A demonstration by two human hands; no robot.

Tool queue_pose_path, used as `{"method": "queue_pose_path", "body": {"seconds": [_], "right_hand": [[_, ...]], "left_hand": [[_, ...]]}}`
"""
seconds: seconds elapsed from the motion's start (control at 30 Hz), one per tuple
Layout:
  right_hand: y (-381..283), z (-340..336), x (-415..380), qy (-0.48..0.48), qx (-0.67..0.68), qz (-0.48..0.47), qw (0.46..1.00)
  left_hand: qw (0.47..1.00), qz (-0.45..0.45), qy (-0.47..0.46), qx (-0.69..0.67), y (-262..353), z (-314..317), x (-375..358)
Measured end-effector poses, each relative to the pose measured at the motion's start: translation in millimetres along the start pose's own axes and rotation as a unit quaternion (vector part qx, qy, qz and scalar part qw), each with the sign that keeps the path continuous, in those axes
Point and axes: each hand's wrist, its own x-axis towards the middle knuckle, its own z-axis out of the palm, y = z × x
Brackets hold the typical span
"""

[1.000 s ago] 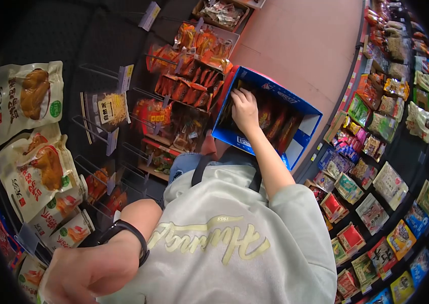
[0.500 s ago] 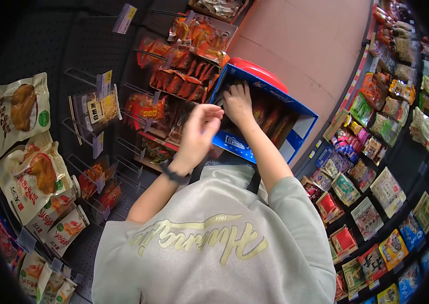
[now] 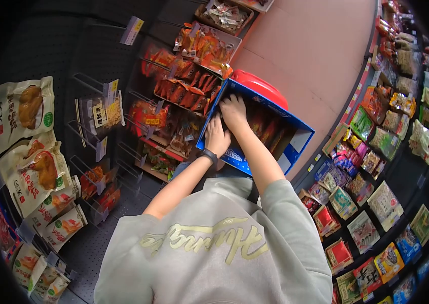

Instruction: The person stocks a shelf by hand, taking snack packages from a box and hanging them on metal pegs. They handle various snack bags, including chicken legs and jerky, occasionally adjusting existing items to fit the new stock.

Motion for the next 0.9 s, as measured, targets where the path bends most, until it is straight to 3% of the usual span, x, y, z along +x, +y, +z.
{"method": "queue_pose_path", "body": {"seconds": [0.37, 0.5, 0.6, 0.77, 0.9], "right_hand": [[7.9, -35.5, -30.7, 0.048, 0.013, -0.082, 0.995], [10.1, -81.2, -40.2, 0.116, 0.061, -0.098, 0.987], [10.0, -124.0, -51.1, 0.144, 0.045, -0.095, 0.984], [-16.5, -181.5, -66.4, 0.209, 0.063, -0.067, 0.974], [-46.7, -235.0, -60.2, 0.295, 0.112, -0.013, 0.949]], "left_hand": [[0.997, 0.035, 0.054, 0.053, 12.3, -12.5, -15.8], [0.994, 0.067, 0.083, 0.010, 10.4, -31.3, -21.8], [0.990, 0.127, 0.063, -0.020, 16.7, -64.4, -30.1], [0.953, 0.250, 0.139, -0.102, 37.7, -120.1, -48.9], [0.918, 0.243, 0.193, -0.248, 59.4, -166.2, -62.7]]}}
